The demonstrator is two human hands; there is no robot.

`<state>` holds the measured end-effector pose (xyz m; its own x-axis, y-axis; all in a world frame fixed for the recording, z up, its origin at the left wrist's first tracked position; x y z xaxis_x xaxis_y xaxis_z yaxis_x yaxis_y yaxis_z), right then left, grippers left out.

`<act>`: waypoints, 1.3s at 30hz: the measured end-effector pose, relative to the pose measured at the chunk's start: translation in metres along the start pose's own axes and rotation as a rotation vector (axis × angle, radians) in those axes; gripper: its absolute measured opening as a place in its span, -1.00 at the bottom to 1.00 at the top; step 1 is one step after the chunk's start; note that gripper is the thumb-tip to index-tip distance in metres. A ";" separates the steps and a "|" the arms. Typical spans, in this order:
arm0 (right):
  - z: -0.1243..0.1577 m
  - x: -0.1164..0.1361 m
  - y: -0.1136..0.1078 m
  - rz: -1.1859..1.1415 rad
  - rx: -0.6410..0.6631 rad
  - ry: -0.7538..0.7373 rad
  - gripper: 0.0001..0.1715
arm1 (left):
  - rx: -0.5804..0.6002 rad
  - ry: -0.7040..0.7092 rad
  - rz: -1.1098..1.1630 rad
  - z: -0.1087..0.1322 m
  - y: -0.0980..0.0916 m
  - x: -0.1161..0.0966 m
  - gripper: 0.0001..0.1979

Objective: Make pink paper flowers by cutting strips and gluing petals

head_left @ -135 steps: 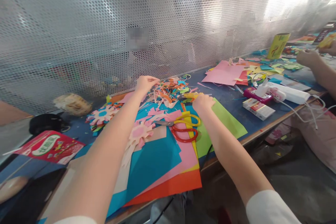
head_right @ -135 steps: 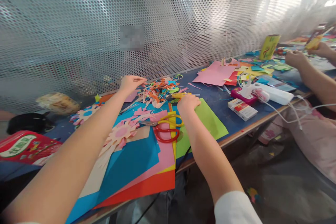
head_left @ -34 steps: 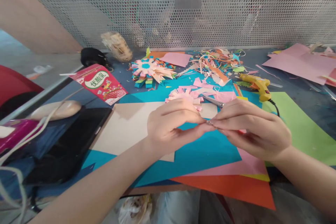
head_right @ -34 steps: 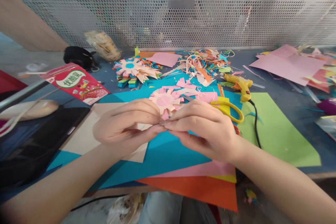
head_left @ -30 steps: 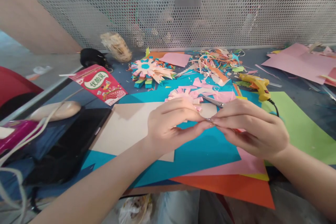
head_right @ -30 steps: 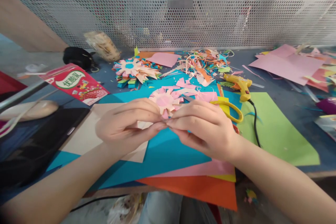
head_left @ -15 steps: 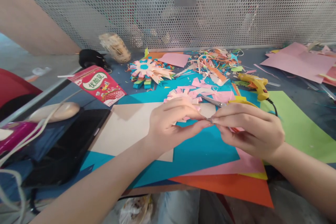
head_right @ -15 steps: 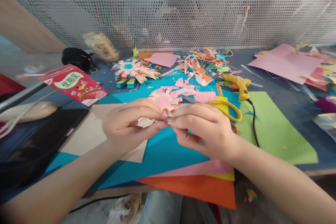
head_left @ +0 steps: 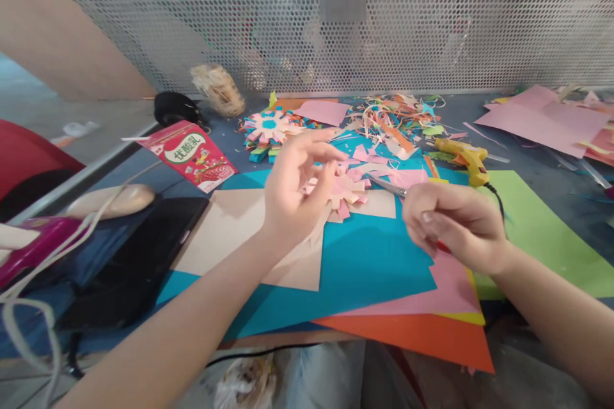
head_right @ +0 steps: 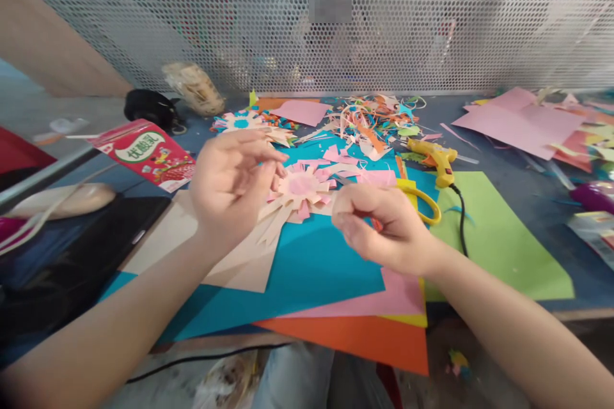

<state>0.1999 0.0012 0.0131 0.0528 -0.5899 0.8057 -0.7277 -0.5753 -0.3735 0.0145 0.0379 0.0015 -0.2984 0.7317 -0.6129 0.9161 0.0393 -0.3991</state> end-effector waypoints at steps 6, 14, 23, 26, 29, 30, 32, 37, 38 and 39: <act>0.003 -0.010 0.010 -0.239 0.570 0.182 -0.63 | -0.074 -0.142 -0.072 -0.016 -0.022 0.033 -0.83; 0.011 0.013 0.014 -0.449 1.196 0.323 -0.37 | 0.280 -0.503 -0.285 -0.020 -0.031 0.074 -0.69; 0.004 -0.007 0.000 -0.461 0.935 0.282 -0.62 | 0.571 -0.568 -0.253 -0.014 -0.017 0.084 -0.66; 0.010 -0.010 0.001 -0.495 1.014 0.490 -0.56 | 0.557 -0.542 -0.081 -0.016 -0.017 0.085 -0.66; 0.006 -0.015 0.000 -0.363 0.829 0.509 -0.54 | 0.518 -0.527 -0.006 -0.017 -0.017 0.087 -0.66; 0.003 -0.018 -0.003 -0.270 0.693 0.492 -0.54 | 0.512 -0.518 -0.027 -0.017 -0.016 0.087 -0.65; -0.001 -0.020 -0.010 -0.068 0.400 0.466 -0.53 | 0.525 -0.496 -0.114 -0.015 -0.014 0.087 -0.60; 0.017 0.014 -0.023 0.147 0.077 0.373 -0.56 | 0.617 -0.481 -0.244 -0.011 -0.007 0.080 -0.45; 0.023 0.029 -0.022 0.162 0.142 0.296 -0.53 | 0.625 -0.480 -0.248 -0.010 -0.007 0.078 -0.41; 0.030 0.045 -0.020 0.200 0.257 0.258 -0.40 | 0.631 -0.481 -0.249 -0.010 -0.007 0.076 -0.39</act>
<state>0.2372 -0.0308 0.0427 -0.2691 -0.5615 0.7825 -0.5105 -0.6058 -0.6103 -0.0117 0.1005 -0.0357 -0.6857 0.3757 -0.6235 0.5286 -0.3318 -0.7813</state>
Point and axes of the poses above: each hand's wrist, its own z-axis away from the middle knuckle, its own y-axis out of the palm, x = y × z, the point moved 3 cm from there along -z, towards the middle knuckle, and after that the axes turned 12 degrees about x, right-handed, at the moved point
